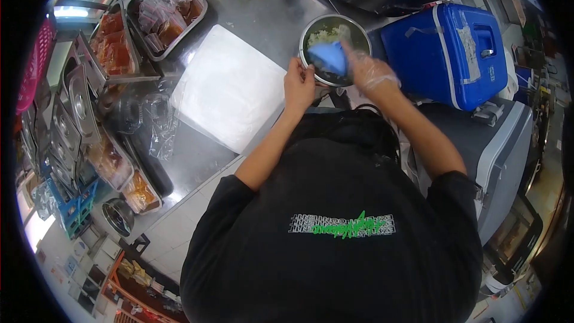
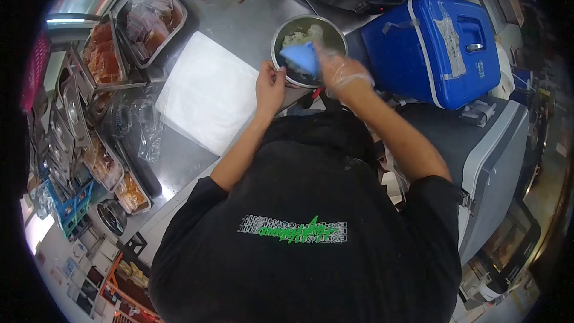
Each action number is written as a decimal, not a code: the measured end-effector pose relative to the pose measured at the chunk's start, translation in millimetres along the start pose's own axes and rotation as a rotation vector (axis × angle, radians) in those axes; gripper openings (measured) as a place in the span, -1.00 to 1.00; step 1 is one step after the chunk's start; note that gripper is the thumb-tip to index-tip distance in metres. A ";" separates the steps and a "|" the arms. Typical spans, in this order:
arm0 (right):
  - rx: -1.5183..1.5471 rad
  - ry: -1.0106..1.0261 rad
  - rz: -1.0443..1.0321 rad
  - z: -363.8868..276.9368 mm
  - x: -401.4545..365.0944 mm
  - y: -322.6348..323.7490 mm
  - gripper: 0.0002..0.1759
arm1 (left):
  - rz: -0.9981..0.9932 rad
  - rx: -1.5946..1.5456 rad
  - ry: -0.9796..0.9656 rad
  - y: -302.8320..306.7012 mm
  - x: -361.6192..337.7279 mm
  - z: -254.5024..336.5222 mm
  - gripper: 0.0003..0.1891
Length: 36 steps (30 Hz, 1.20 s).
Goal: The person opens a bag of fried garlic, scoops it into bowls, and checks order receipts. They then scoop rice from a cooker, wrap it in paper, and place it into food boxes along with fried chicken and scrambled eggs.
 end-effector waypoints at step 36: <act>-0.155 0.141 -0.056 -30.4 -1.6 3.9 -0.20 | 0.013 0.266 -0.089 26.6 22.2 15.7 -0.83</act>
Point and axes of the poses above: each hand's wrist, its own x-axis towards the middle knuckle, its own y-axis out of the back of the hand, z = x × y, the point moved 5 cm from there along x, towards the middle knuckle, and after that the axes turned 12 degrees about x, right-handed, at the moved point
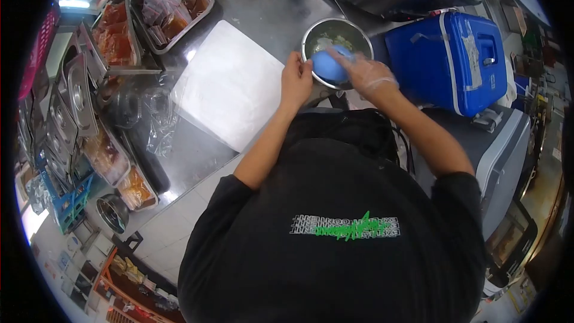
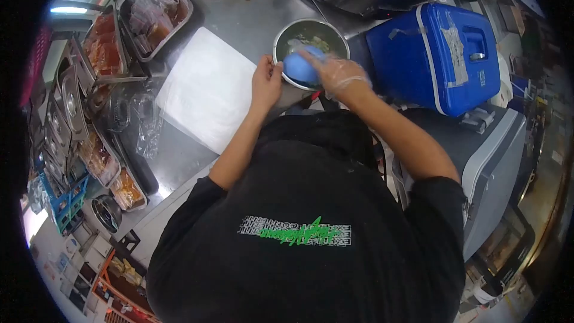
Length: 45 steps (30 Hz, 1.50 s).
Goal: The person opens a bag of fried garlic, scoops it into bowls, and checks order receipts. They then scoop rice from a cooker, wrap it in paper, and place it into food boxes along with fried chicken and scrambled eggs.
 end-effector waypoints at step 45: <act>2.087 -0.363 0.071 41.5 -33.8 -3.6 -0.74 | -0.176 0.087 -0.086 14.2 1.9 9.1 -0.75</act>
Point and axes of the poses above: each hand's wrist, its own x-axis towards the middle knuckle, its own y-axis out of the back of the hand, z = x × y, the point moved 5 cm from there along x, towards the middle knuckle, and after that the axes turned 12 degrees about x, right-handed, at the moved point
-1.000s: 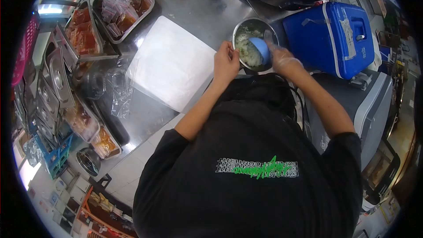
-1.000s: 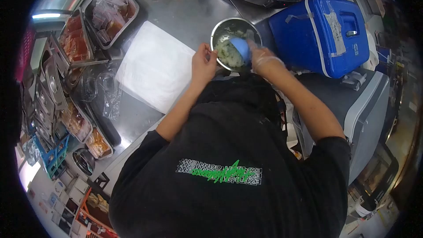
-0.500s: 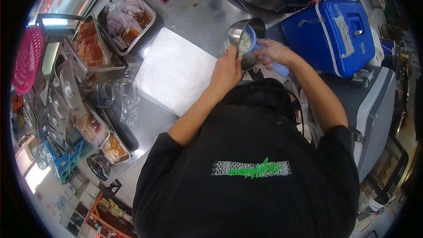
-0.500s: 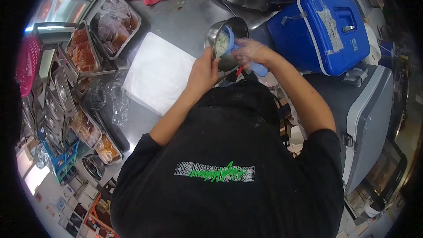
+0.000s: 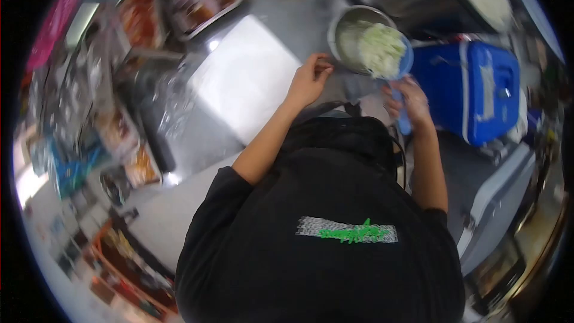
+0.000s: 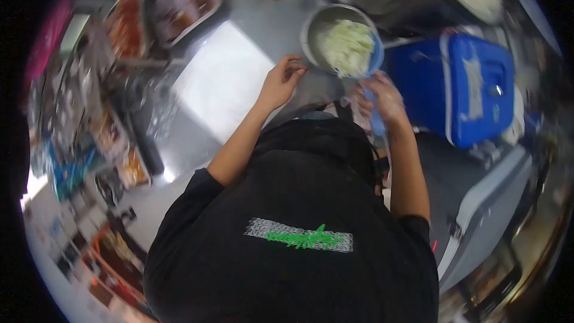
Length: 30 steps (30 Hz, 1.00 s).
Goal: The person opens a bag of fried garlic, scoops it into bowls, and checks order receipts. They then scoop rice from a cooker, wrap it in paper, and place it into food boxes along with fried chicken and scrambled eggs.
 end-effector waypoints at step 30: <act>-2.051 0.441 -1.057 158.9 99.8 -209.5 -0.20 | 0.828 1.014 0.071 226.2 -94.6 -133.5 -0.67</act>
Point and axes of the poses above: each hand's wrist, its own x-axis towards the middle knuckle, its own y-axis out of the back of the hand, z = x × y, the point moved 5 cm from there along x, towards the middle knuckle, and after that the axes turned 12 degrees about x, right-handed, at the moved point
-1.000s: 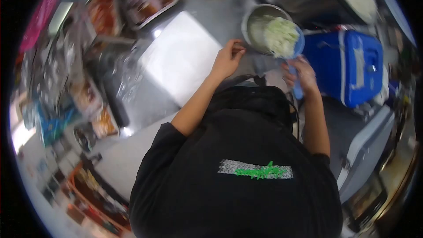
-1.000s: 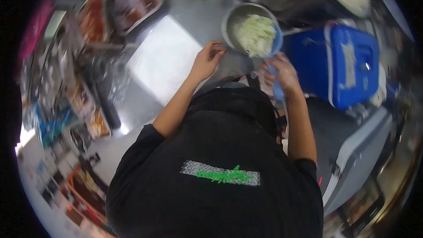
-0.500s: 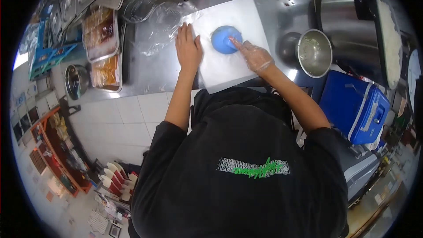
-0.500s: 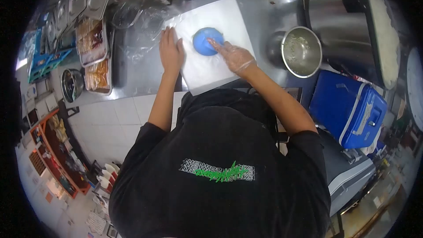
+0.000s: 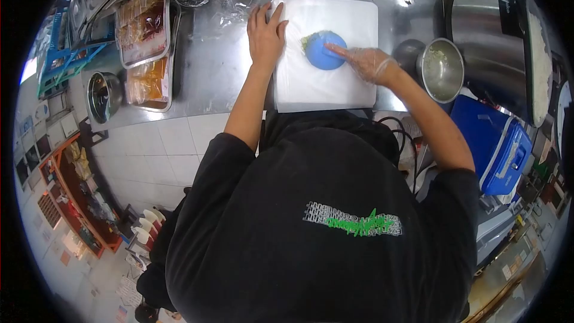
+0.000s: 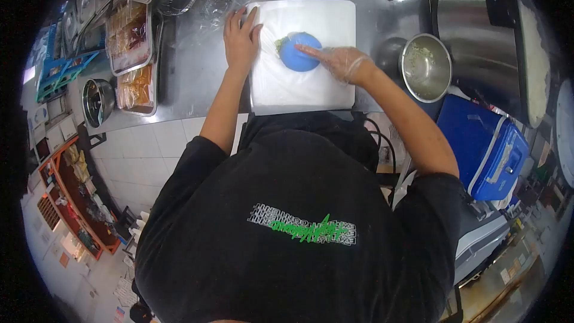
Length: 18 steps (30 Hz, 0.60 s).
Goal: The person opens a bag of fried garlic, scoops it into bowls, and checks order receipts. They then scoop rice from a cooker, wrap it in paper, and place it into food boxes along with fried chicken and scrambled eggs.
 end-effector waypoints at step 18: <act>0.419 -0.435 1.216 79.5 -229.3 51.5 -0.25 | -0.174 0.034 -0.059 -4.8 -7.3 -4.0 -0.47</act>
Point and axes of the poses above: each hand's wrist, its own x-axis towards the middle knuckle, its own y-axis out of the back of the hand, z = x × y, the point moved 5 cm from there along x, towards the middle knuckle, and after that the axes turned 12 degrees about x, right-handed, at the moved point
